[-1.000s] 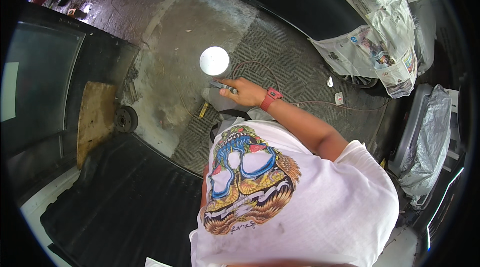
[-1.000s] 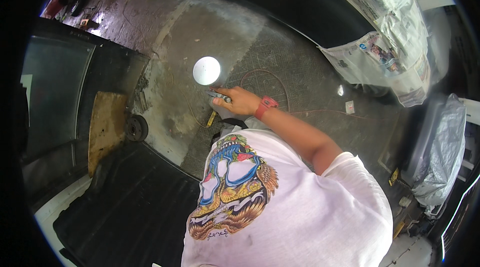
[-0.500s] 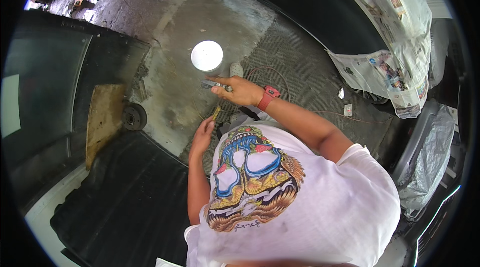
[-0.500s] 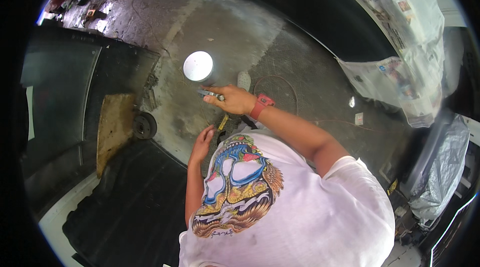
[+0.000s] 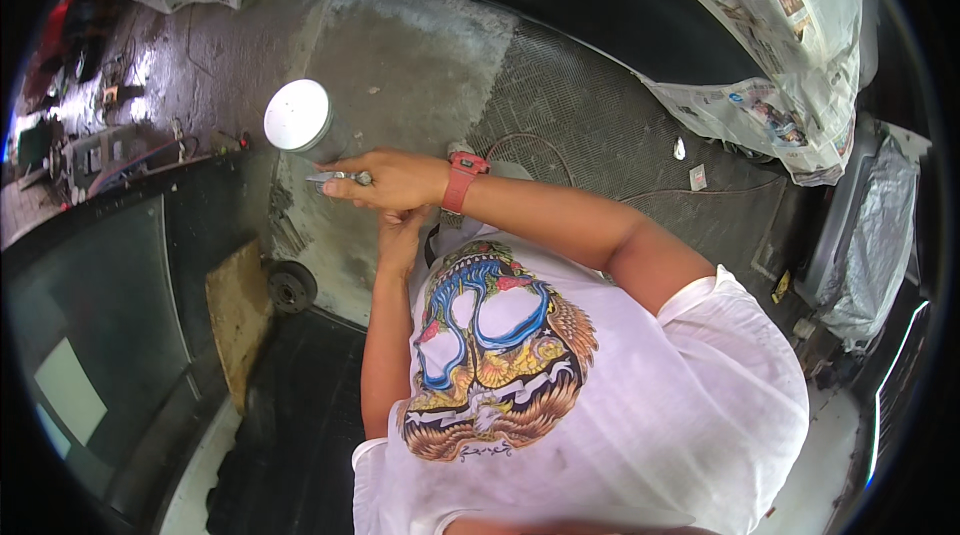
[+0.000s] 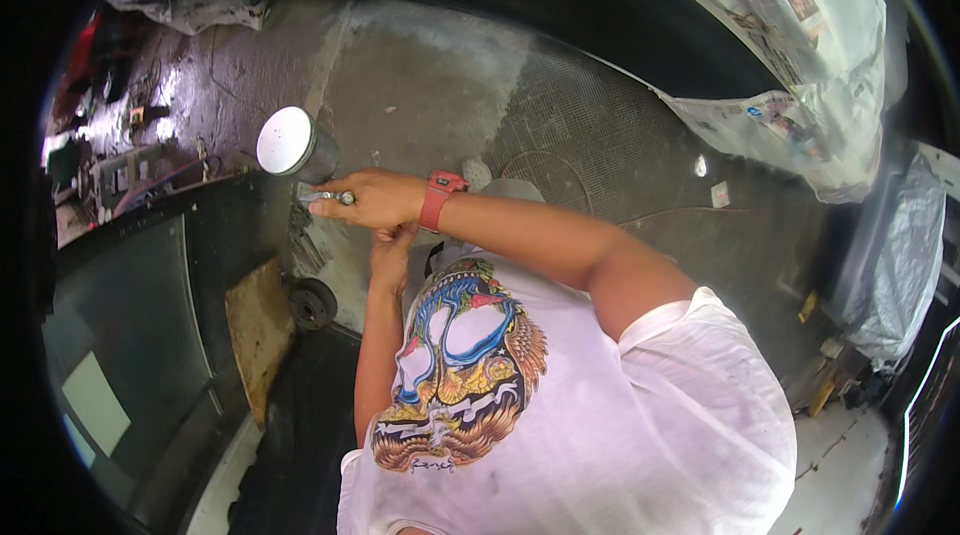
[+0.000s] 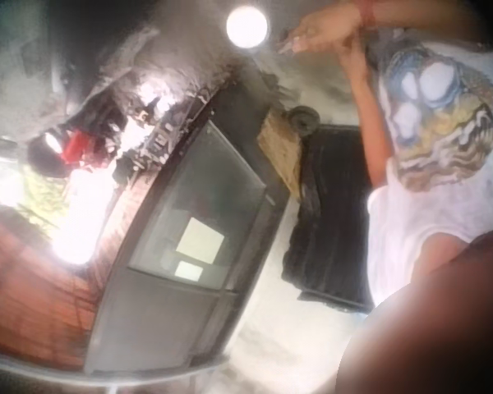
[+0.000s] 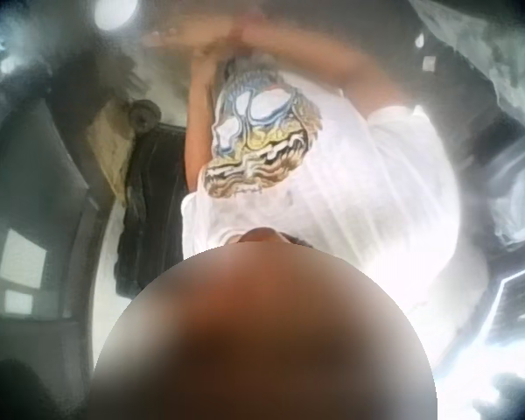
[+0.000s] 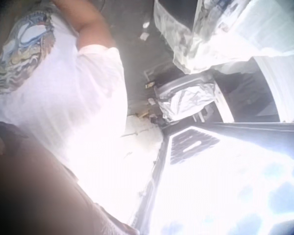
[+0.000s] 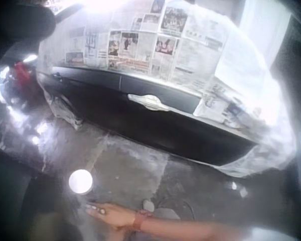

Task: The person uses a spray gun to apply paint to a car door in a workshop. They move around the door, squatting and standing to cover different areas, and occasionally touch the surface with their hand.

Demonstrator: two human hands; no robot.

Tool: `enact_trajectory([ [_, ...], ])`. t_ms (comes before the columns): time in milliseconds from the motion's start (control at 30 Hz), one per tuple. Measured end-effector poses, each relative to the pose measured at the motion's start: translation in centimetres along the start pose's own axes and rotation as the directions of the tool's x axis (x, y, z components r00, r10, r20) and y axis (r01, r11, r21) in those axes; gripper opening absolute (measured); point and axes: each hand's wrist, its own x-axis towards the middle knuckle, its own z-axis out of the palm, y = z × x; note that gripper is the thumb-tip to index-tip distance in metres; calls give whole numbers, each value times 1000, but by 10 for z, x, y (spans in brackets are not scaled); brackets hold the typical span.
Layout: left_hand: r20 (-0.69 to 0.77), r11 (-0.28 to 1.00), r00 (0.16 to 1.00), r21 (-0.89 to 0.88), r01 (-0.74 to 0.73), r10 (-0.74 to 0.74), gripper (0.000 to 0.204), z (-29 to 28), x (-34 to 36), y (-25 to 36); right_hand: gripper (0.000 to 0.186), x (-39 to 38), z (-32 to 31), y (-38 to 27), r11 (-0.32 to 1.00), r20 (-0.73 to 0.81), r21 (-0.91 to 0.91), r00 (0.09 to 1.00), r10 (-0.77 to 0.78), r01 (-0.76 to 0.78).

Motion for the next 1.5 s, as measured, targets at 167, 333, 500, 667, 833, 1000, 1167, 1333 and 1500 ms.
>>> enact_trajectory([
  [167, 112, 998, 993, 49, -31, 25, 18, 0, 34, 28, 84, 15, -32, -17, 997, -56, 77, 998, -24, 28],
  [333, 204, 962, 976, 271, 23, -80, 29, -6, 63, 45, 84, 17, -55, -27, 991, -53, 129, 997, 52, -45],
  [500, 260, 870, 950, 492, 25, -175, 51, -46, 87, 35, 75, 12, -79, -37, 985, -151, 164, 985, 80, -55],
  [667, 233, 581, 886, 813, 50, -402, 68, -143, 78, -7, 66, 27, -94, -37, 989, -268, 109, 956, 123, -97],
  [833, 10, 614, 889, 727, 308, -458, 70, -253, 88, -56, 62, 75, -92, -36, 993, -435, 100, 895, 97, -59],
  [1000, -204, 576, 872, 680, 453, -445, 72, -364, 92, -75, 60, 162, -112, -60, 995, -666, 102, 742, 76, -10],
  [1167, -370, 717, 739, 225, 660, -563, 75, -442, 106, -55, 71, 247, -129, -102, 993, -664, 110, 747, 35, 52],
  [1333, -347, 811, 861, 330, 484, -372, 80, -475, 183, 17, 72, 315, -93, -130, 988, -534, 154, 843, 65, 21],
  [1500, -275, 970, 948, 130, 204, -162, 72, -452, 289, 148, 72, 365, -55, -138, 985, -335, 167, 937, 97, -42],
])
